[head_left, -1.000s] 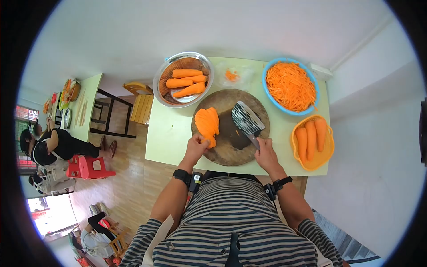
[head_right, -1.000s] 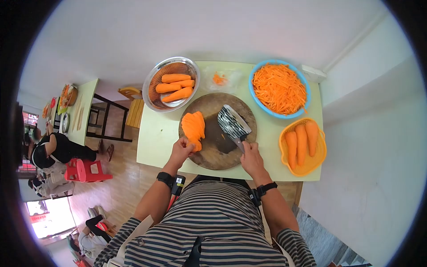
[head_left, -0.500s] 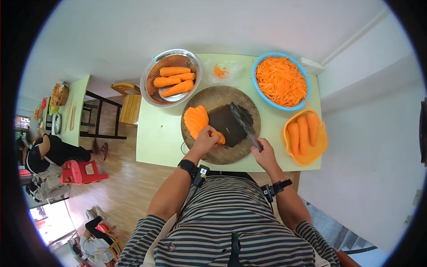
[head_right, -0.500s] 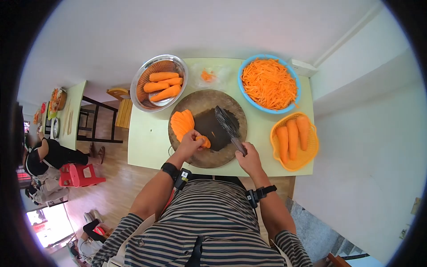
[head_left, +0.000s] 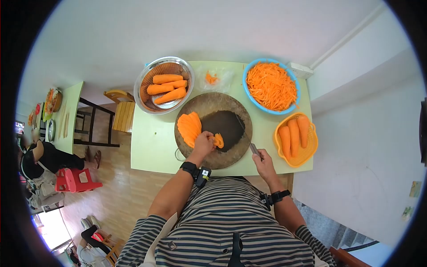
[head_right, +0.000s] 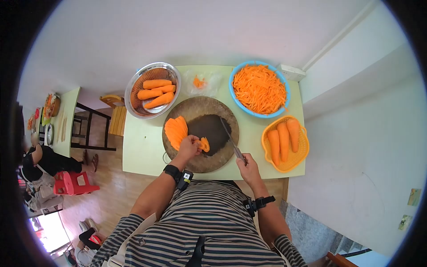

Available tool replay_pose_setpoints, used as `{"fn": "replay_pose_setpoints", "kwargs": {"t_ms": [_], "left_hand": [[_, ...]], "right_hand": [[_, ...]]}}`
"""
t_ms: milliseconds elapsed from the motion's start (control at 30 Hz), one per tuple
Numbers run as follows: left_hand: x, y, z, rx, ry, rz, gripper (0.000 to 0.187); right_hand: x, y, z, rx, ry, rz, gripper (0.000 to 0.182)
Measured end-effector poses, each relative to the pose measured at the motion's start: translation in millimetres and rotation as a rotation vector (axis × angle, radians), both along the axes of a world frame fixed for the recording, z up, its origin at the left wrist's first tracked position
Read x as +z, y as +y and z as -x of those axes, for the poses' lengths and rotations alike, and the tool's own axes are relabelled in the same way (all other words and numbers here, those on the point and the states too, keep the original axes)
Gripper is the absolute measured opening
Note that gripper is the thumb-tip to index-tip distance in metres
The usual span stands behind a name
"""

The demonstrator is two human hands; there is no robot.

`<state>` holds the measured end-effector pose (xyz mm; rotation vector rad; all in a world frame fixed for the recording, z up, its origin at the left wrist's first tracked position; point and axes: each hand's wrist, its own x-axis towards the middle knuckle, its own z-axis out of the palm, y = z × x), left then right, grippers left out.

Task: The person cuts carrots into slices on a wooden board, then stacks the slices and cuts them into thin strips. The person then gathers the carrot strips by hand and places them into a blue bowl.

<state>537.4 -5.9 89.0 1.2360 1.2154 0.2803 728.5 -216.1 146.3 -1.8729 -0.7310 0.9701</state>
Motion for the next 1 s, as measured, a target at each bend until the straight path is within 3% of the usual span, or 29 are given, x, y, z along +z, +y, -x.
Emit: {"fn": "replay_pose_setpoints", "kwargs": {"t_ms": [167,367,467,533,667,733,833,933,1000], "left_hand": [[-8,2,5,-0.018,-0.026,0.023,0.029],[6,-4,2,0.068,-0.011,-0.080,0.020],[1,-2,2,-0.055,0.017,-0.165,0.014],[-12,-4,1,-0.038,0.069,-0.329,0.019],[-15,-9,-3,-0.005,0.131,-0.368,0.021],[-3,-12,-3,-0.104,0.294,-0.424,0.021],[20,-12,-9,-0.087,0.293,-0.215,0.021],[-1,-11,-10,-0.115,0.275,-0.333,0.021],[4,-13,-13,-0.104,0.274,-0.255,0.020]], "right_hand": [[4,0,-6,0.026,-0.033,0.026,0.028],[3,0,-5,0.064,-0.034,0.046,0.031],[10,1,-5,0.094,-0.054,0.057,0.032],[9,1,-4,0.098,-0.057,0.065,0.033],[10,2,-5,0.128,-0.037,0.052,0.034],[13,3,-5,0.135,-0.040,0.060,0.034],[19,6,-6,0.115,-0.043,0.088,0.034],[22,6,-6,0.145,-0.005,0.154,0.042],[19,4,-1,0.214,-0.011,0.091,0.041]]}}
